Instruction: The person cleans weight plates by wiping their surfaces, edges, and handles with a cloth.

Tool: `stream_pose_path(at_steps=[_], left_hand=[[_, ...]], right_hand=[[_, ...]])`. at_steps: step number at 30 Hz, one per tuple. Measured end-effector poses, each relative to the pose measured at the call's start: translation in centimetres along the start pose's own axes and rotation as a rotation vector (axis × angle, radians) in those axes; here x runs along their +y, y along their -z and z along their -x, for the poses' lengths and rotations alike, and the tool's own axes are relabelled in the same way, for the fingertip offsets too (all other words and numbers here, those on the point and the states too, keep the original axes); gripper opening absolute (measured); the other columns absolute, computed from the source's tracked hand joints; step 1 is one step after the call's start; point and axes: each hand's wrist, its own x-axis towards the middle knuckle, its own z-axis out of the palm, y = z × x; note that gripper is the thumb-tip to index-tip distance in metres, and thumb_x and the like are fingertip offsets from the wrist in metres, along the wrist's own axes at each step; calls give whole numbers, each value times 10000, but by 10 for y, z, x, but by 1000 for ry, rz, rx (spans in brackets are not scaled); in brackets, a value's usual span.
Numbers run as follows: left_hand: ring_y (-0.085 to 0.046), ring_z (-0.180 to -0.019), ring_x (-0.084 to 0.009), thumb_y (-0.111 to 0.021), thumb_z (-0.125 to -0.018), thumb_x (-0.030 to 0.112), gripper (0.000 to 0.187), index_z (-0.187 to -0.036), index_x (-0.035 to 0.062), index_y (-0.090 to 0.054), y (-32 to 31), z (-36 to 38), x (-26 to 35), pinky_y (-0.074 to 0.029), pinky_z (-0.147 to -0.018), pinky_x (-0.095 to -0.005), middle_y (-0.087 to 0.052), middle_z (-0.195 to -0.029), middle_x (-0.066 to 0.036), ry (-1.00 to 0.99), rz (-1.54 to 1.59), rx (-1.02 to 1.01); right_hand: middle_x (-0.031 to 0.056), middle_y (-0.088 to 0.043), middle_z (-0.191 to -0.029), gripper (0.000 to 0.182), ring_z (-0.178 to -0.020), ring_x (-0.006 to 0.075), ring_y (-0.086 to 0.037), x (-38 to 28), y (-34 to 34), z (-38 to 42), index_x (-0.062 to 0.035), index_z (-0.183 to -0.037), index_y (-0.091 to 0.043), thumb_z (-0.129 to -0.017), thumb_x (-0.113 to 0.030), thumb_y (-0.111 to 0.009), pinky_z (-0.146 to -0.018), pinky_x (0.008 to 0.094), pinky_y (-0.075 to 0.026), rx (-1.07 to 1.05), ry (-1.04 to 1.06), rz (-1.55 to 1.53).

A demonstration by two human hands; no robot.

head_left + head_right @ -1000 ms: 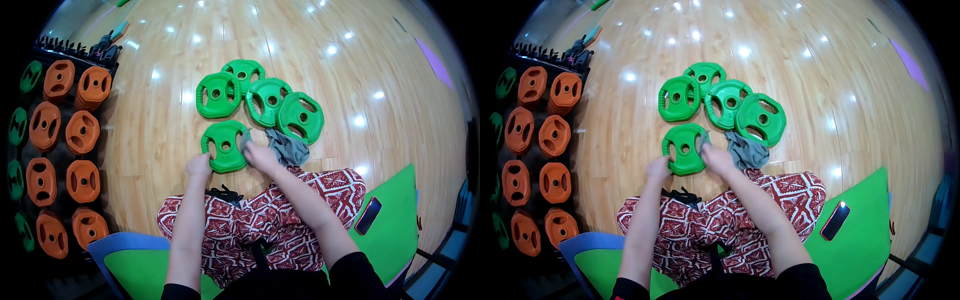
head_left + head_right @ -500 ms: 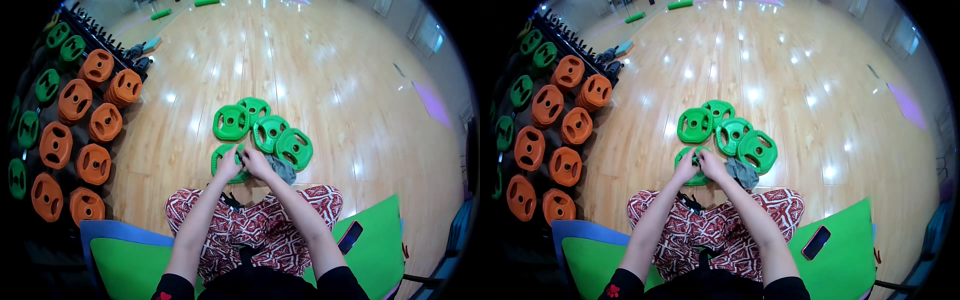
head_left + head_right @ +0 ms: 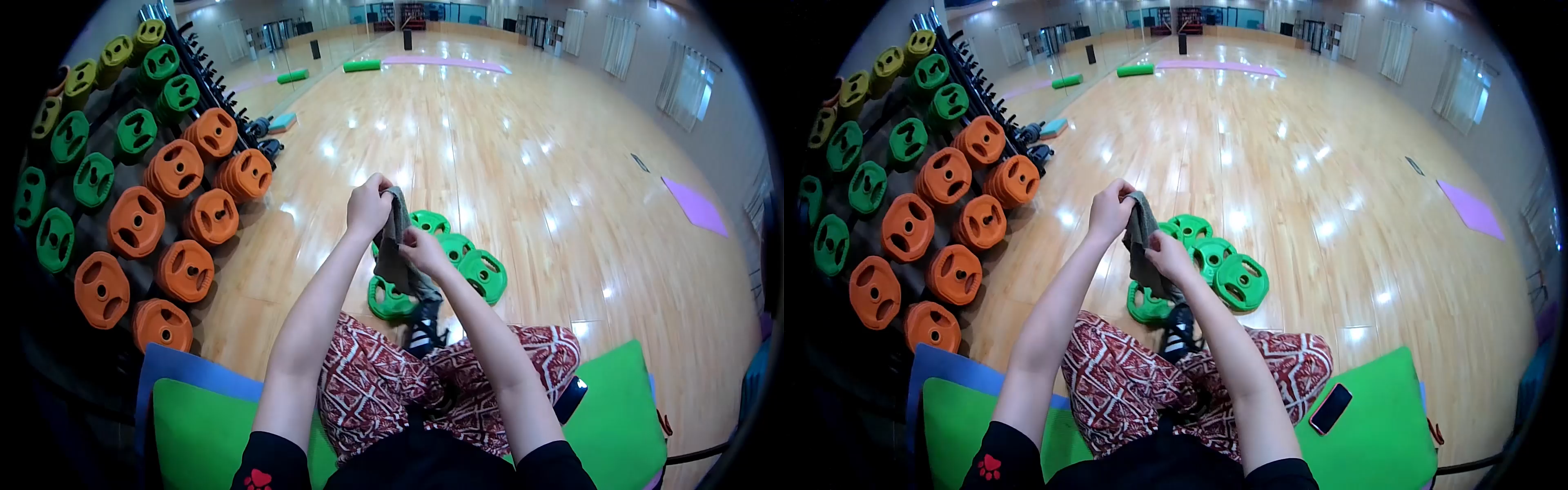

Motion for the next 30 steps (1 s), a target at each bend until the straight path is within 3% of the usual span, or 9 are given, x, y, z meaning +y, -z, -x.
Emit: stream_pose_path(at_steps=[5, 8, 14, 19, 23, 25, 27, 29, 30], left_hand=[[-613, -724, -275, -526, -732, 97, 140, -840, 53, -603, 50, -22, 12, -476, -668, -360, -626, -760, -137, -119, -208, -16], [-605, -751, -286, -503, -737, 123, 162, -847, 92, -617, 76, -36, 9, -470, -683, -388, -629, -786, -127, -124, -311, 4], [-601, -799, -262, -518, -772, 203, 163, -879, 155, -632, 113, -44, 8, -427, -767, -400, -636, -811, -97, -173, -512, -43], [-598, -804, -256, -530, -799, 285, 187, -898, 160, -629, 128, -56, 6, -383, -820, -402, -638, -799, -90, -254, -599, -54], [-583, -796, -304, -514, -811, 267, 207, -887, 103, -617, 125, -64, 25, -389, -800, -417, -627, -788, -125, -299, -476, -78], [-562, -818, -348, -490, -821, 228, 206, -884, 50, -573, 116, -61, 39, -405, -761, -420, -603, -816, -177, -253, -359, -101], [-539, -774, -314, -447, -857, 193, 194, -889, 3, -471, 100, -55, 43, -411, -696, -354, -537, -786, -188, -318, -230, -15], [-478, -798, -174, -403, -882, 183, 177, -903, 9, -430, 88, -48, 50, -374, -741, -292, -474, -789, -101, -140, -19, -121], [-510, -817, -213, -403, -878, 188, 194, -908, 5, -455, 89, -44, 53, -387, -740, -318, -516, -822, -137, -139, -12, -126]], right_hand=[[188, -594, -831, 178, -790, 337, -575, -18, -15, -13, -3, -893, -532, -770, -132, -541, -694, 380, -453, 126, 98, 62], [206, -578, -836, 186, -786, 353, -568, -26, -5, -22, -6, -912, -516, -804, -157, -503, -685, 380, -447, 208, 30, 42], [95, -559, -722, 139, -675, 162, -536, -47, 57, -34, -3, -872, -523, -806, -126, -524, -618, 302, -442, 124, 92, -83], [132, -593, -774, 173, -720, 246, -577, -103, 105, -35, -31, -884, -554, -790, -174, -527, -648, 332, -444, 173, 130, 144], [172, -587, -815, 203, -802, 304, -566, -108, 127, -44, -25, -920, -527, -804, -185, -482, -709, 360, -429, 211, 186, 208], [179, -578, -835, 211, -818, 287, -561, -109, 139, -45, -18, -942, -501, -810, -180, -468, -720, 351, -423, 179, 190, 187], [182, -567, -837, 209, -824, 265, -552, -102, 146, -44, -11, -945, -486, -813, -173, -463, -727, 342, -417, 141, 206, 66], [178, -561, -831, 210, -822, 249, -545, -99, 147, -37, -11, -948, -483, -816, -173, -461, -726, 336, -414, 127, 211, 50], [173, -556, -825, 211, -820, 233, -538, -104, 148, -29, -11, -951, -480, -818, -173, -459, -726, 330, -412, 122, 215, 54]])
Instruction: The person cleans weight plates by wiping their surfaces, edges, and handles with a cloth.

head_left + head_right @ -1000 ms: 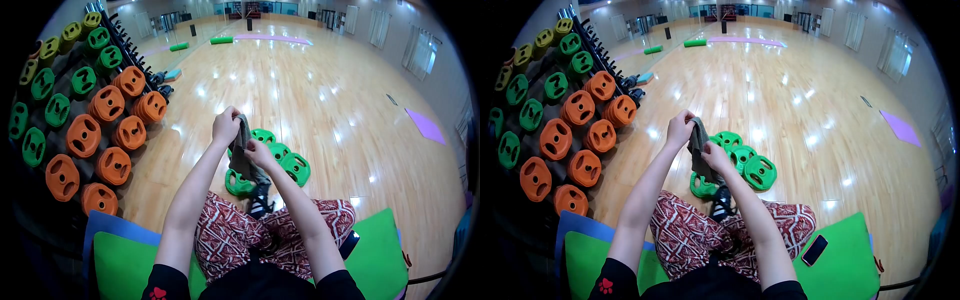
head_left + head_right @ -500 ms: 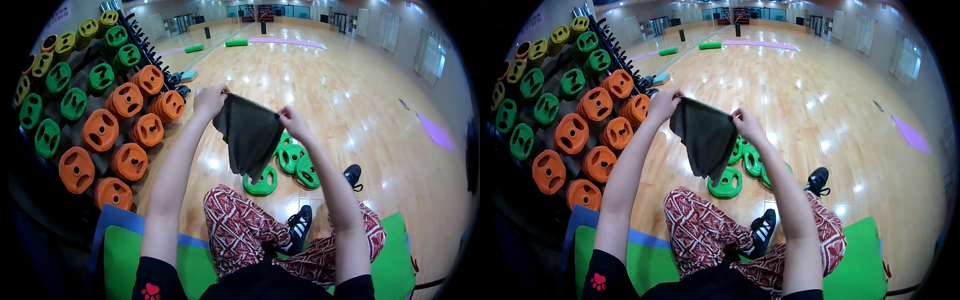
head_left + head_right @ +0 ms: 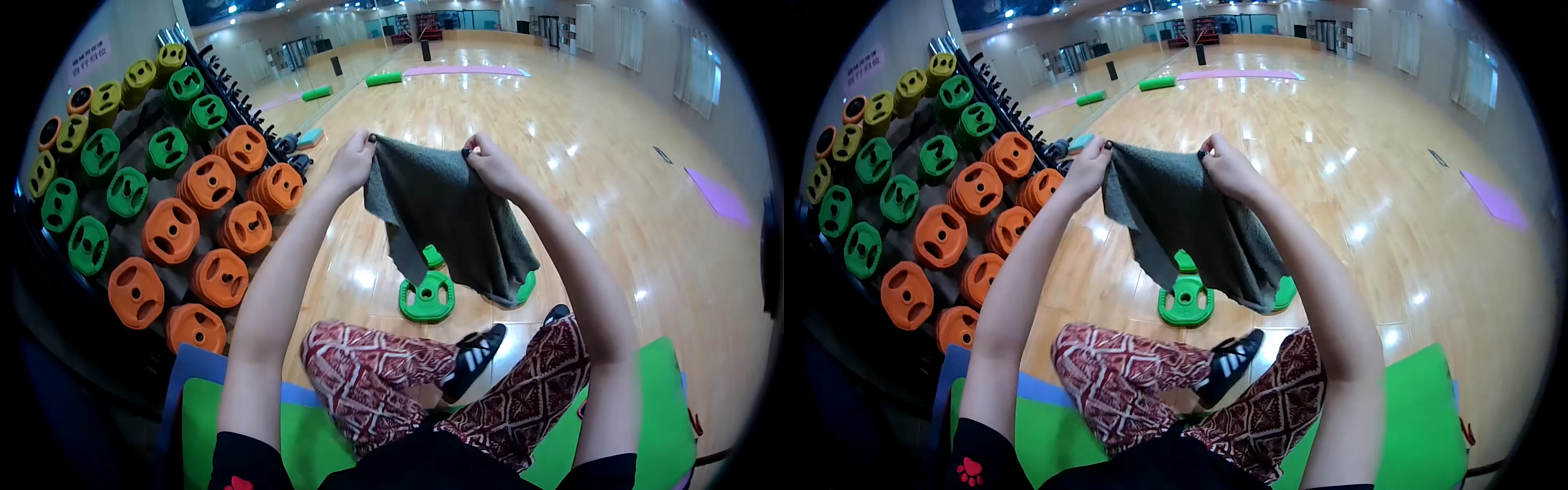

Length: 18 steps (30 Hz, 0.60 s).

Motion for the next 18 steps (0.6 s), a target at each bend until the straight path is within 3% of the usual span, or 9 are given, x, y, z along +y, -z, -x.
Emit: stream_pose_path(at_steps=[1, 3, 4, 5, 8, 11, 14, 15, 18], left_hand=[[-542, -837, -252, -403, -875, 194, 212, -914, 0, -481, -1, 2, 5, -399, -739, -343, -557, -856, -172, -1, 12, 0], [-536, -818, -221, -402, -872, 190, 215, -906, -5, -487, -11, 1, 11, -398, -735, -329, -558, -839, -144, 50, 30, -29], [-511, -775, -186, -407, -865, 179, 201, -898, 0, -493, -13, -1, 16, -397, -717, -308, -542, -796, -108, 106, 38, -95], [-511, -775, -186, -407, -865, 179, 201, -898, 0, -493, -18, -1, 20, -397, -717, -308, -542, -796, -108, 102, 36, -91], [-462, -744, -98, -409, -852, 139, 165, -893, 30, -525, -28, -5, 14, -389, -666, -250, -506, -759, -16, 191, 115, -278], [-510, -765, -152, -404, -806, 141, 227, -912, 3, -549, -40, 0, -2, -418, -670, -300, -562, -796, -85, 272, 139, -398], [-521, -818, -166, -410, -825, 151, 243, -957, -4, -543, -43, 13, -2, -417, -740, -311, -567, -870, -101, 313, 103, -461], [-490, -819, -114, -422, -862, 157, 212, -991, 33, -537, -43, 12, -4, -408, -734, -269, -546, -875, -38, 398, 112, -557], [-492, -826, -108, -419, -870, 152, 210, -997, 31, -534, -55, 10, -27, -410, -729, -262, -545, -877, -34, 477, 213, -578]], right_hand=[[173, -556, -825, 211, -820, 233, -538, -5, 3, 7, -11, -951, -480, -818, -173, -459, -726, 330, -412, 17, 5, 0], [163, -552, -814, 214, -809, 225, -533, -6, 9, 18, -6, -952, -477, -819, -173, -466, -716, 324, -411, 17, -30, 71], [140, -556, -808, 290, -799, 204, -525, 0, 11, 20, -4, -927, -507, -837, -278, -471, -712, 317, -410, 27, -29, 41], [140, -556, -808, 290, -799, 204, -525, 4, 15, 22, -4, -927, -507, -837, -278, -471, -712, 317, -410, 30, -24, 40], [116, -604, -825, 532, -787, 183, -548, 21, 16, 23, 7, -918, -600, -829, -490, -434, -716, 305, -422, -367, -184, -66], [108, -624, -797, 541, -732, 193, -583, 16, 13, 40, 12, -924, -621, -700, -481, -625, -666, 312, -455, -662, -210, 170], [135, -610, -775, 404, -723, 215, -578, 21, -2, 49, -16, -927, -616, -746, -378, -628, -674, 323, -447, -743, -142, 205], [103, -617, -782, 384, -732, 176, -569, 16, -4, 45, -7, -920, -610, -789, -368, -591, -684, 310, -441, -808, -238, 244], [49, -620, -826, 363, -758, 131, -551, 68, -27, 42, -8, -937, -605, -839, -351, -534, -710, 290, -430, -810, -239, -57]])
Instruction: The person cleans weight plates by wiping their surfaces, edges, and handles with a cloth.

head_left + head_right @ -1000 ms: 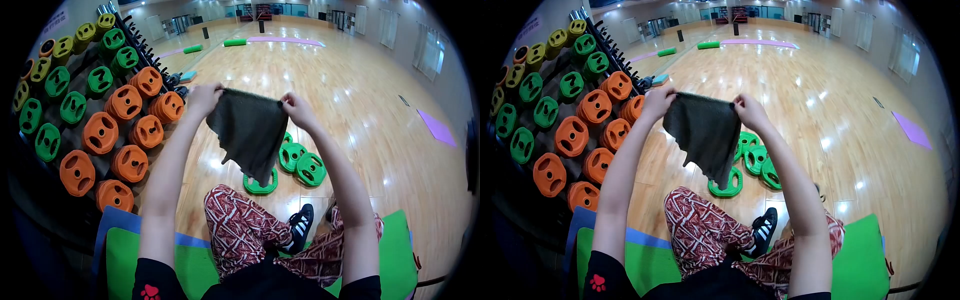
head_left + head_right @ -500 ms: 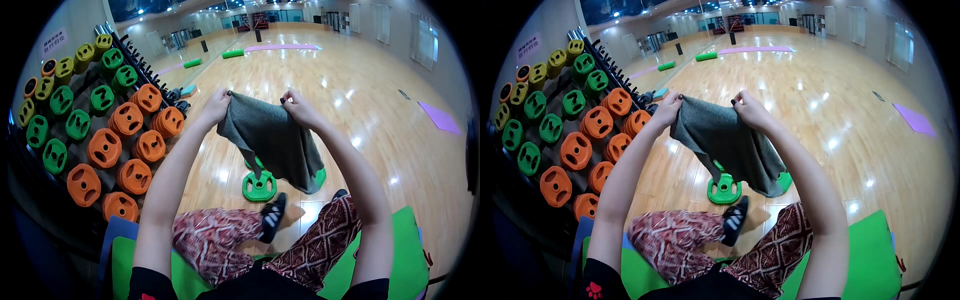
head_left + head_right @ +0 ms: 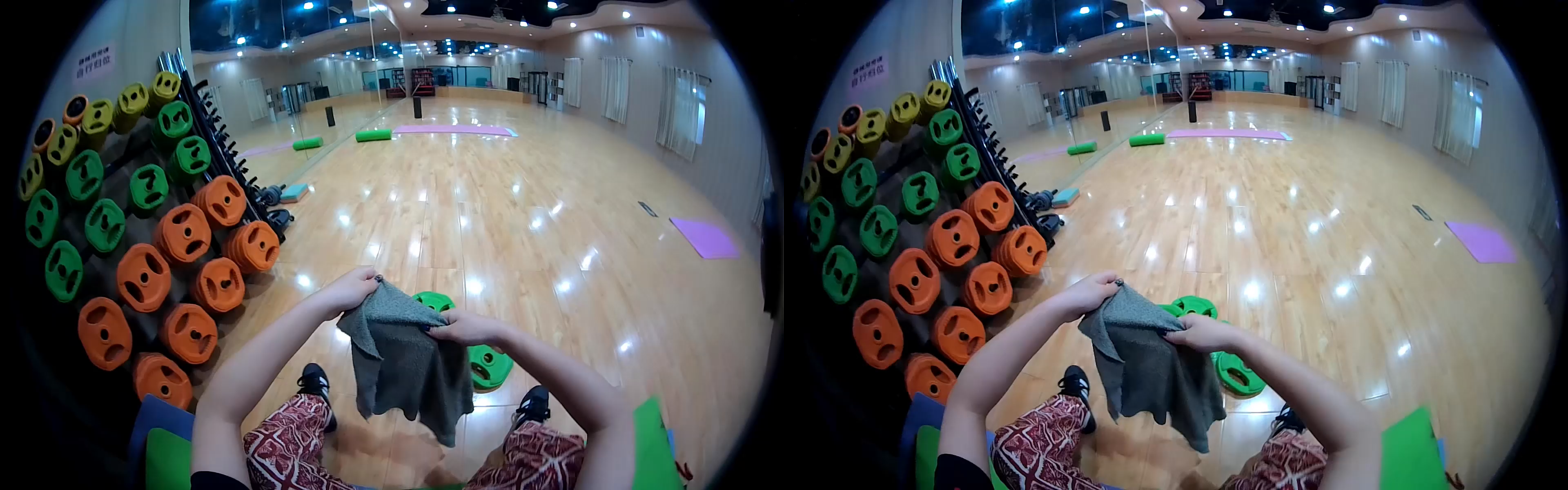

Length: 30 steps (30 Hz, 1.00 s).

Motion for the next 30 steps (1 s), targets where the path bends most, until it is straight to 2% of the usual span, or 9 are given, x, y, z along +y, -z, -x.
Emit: stream_pose_path(at_steps=[7, 13, 15, 16, 17, 21, 22, 26, 30], left_hand=[[-512, -756, -108, -425, -863, 160, 205, -978, 22, -525, -28, -52, -69, -436, -651, -257, -541, -854, -38, 93, 339, -37], [-550, -728, -129, -440, -858, 195, 225, -1013, 42, -494, -69, -85, -138, -476, -575, -269, -542, -841, -53, 270, 494, -204], [-552, -730, -128, -451, -857, 209, 235, -1017, 38, -482, -82, -87, -165, -474, -561, -263, -544, -837, -58, 329, 349, -181], [-568, -710, -183, -476, -844, 218, 259, -1010, 20, -475, -97, -88, -197, -482, -597, -298, -553, -839, -89, 206, 313, -134], [-569, -763, -259, -507, -813, 212, 267, -994, 17, -491, -109, -89, -225, -482, -669, -351, -557, -853, -138, -13, -20, -48], [-507, -924, -308, -593, -742, 222, 344, -1011, 35, -490, -146, -50, -261, -446, -780, -385, -512, -981, -157, -79, -369, -139], [-485, -963, -318, -611, -713, 218, 361, -1005, 39, -496, -155, -40, -264, -444, -781, -395, -495, -1016, -157, -111, -464, -169], [-460, -1003, -298, -611, -649, 177, 424, -1036, 47, -495, -181, -15, -291, -445, -776, -398, -472, -1076, -148, -225, -660, -232], [-450, -1027, -297, -586, -658, 158, 432, -1066, 50, -493, -188, -7, -305, -439, -790, -390, -459, -1121, -151, -329, -808, -203]], right_hand=[[36, -602, -879, 358, -807, 79, -529, 53, -8, -35, 22, -1002, -581, -861, -301, -519, -724, 228, -429, 115, -94, -518], [14, -578, -842, 213, -763, 78, -538, 91, -28, -66, -22, -955, -543, -788, -143, -596, -686, 221, -442, 408, 24, -1000], [29, -582, -873, 234, -790, 95, -550, 103, -36, -70, -23, -992, -529, -787, -125, -578, -694, 232, -445, 550, -18, -1106], [45, -580, -924, 253, -831, 114, -554, 115, -40, -71, -18, -1027, -514, -789, -98, -549, -729, 251, -450, 583, -1, -1131], [81, -570, -993, 327, -913, 161, -552, 127, -41, -67, 9, -1085, -494, -775, -90, -515, -800, 284, -449, 632, -4, -1158], [165, -515, -1144, 519, -1067, 272, -500, 138, -48, -55, 33, -1208, -405, -725, -139, -491, -959, 370, -360, 719, 84, -1129], [104, -571, -987, 366, -931, 190, -550, 133, -48, -57, 37, -1098, -487, -757, -97, -499, -836, 295, -434, 765, 100, -1128], [-10, -530, -796, 92, -744, 53, -475, 153, -63, -62, -21, -899, -525, -826, -62, -489, -669, 204, -391, 988, 9, -742], [72, -513, -922, 241, -839, 146, -487, 164, -121, -80, -10, -1037, -461, -814, -92, -506, -761, 265, -396, 845, 14, -475]])
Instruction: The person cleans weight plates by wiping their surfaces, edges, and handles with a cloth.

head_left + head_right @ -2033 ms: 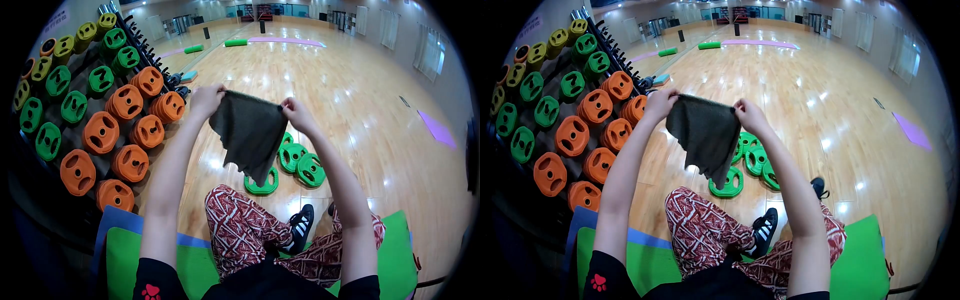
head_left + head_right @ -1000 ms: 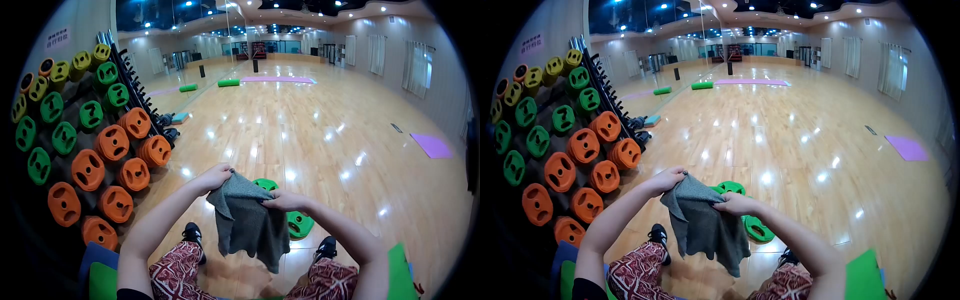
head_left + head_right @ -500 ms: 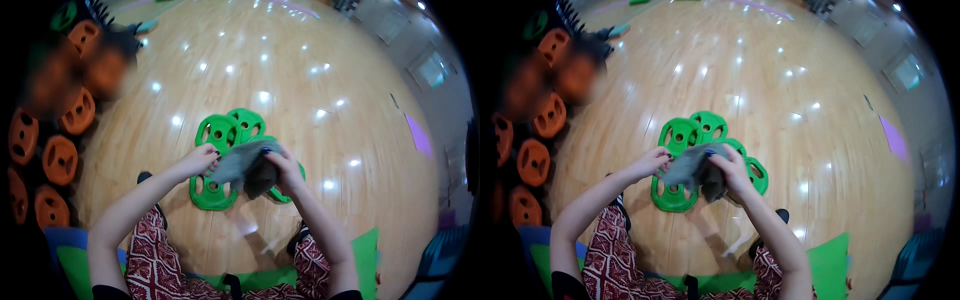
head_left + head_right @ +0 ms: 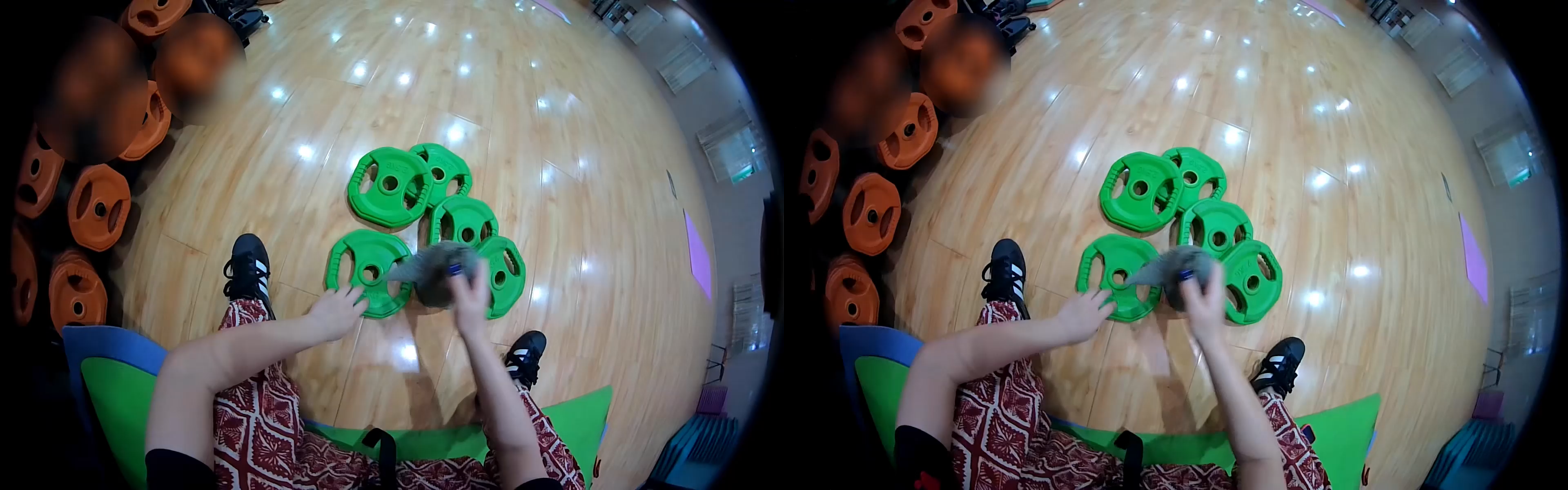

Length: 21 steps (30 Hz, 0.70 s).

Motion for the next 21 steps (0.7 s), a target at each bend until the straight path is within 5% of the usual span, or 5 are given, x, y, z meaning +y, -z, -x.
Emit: stream_pose_path(at_steps=[3, 5, 9, 15, 21], left_hand=[[-435, -1065, -297, -565, -663, 141, 433, -1082, 56, -494, 0, -9, -18, -431, -806, -379, -441, -1160, -151, 90, -39, 104], [-425, -1061, -266, -523, -723, 159, 366, -1073, 55, -508, 7, -11, -32, -434, -790, -382, -451, -1136, -135, 204, -113, 72], [-386, -1138, -254, -531, -735, 175, 248, -957, 71, -564, 33, -13, -47, -331, -937, -413, -442, -1178, -113, 110, -236, -79], [-424, -1083, -246, -598, -660, 190, 260, -894, 78, -583, 21, -13, -58, -310, -955, -421, -504, -1071, -93, -221, -343, 37], [-473, -915, -207, -571, -645, 179, 127, -720, 79, -598, 8, -11, -52, -355, -856, -377, -533, -843, -47, -209, -296, 95]], right_hand=[[214, -461, -1103, 477, -1053, 317, -442, 56, -38, 28, 6, -1165, -402, -769, -197, -574, -918, 400, -335, -291, 59, 338], [228, -401, -1221, 587, -1159, 352, -366, 79, -63, 43, 6, -1217, -364, -761, -300, -572, -960, 454, -291, -535, 150, 663], [151, -375, -1292, 570, -1228, 297, -310, 97, -81, 31, -5, -1196, -394, -782, -378, -515, -983, 472, -260, -640, 362, 1083], [95, -443, -1248, 456, -1177, 276, -377, 102, -95, 13, -56, -1157, -450, -742, -212, -557, -944, 455, -299, -359, 350, 1022], [89, -433, -1256, 455, -1176, 275, -383, 96, -63, 89, -48, -1164, -456, -745, -203, -544, -957, 505, -282, -674, 486, 898]])
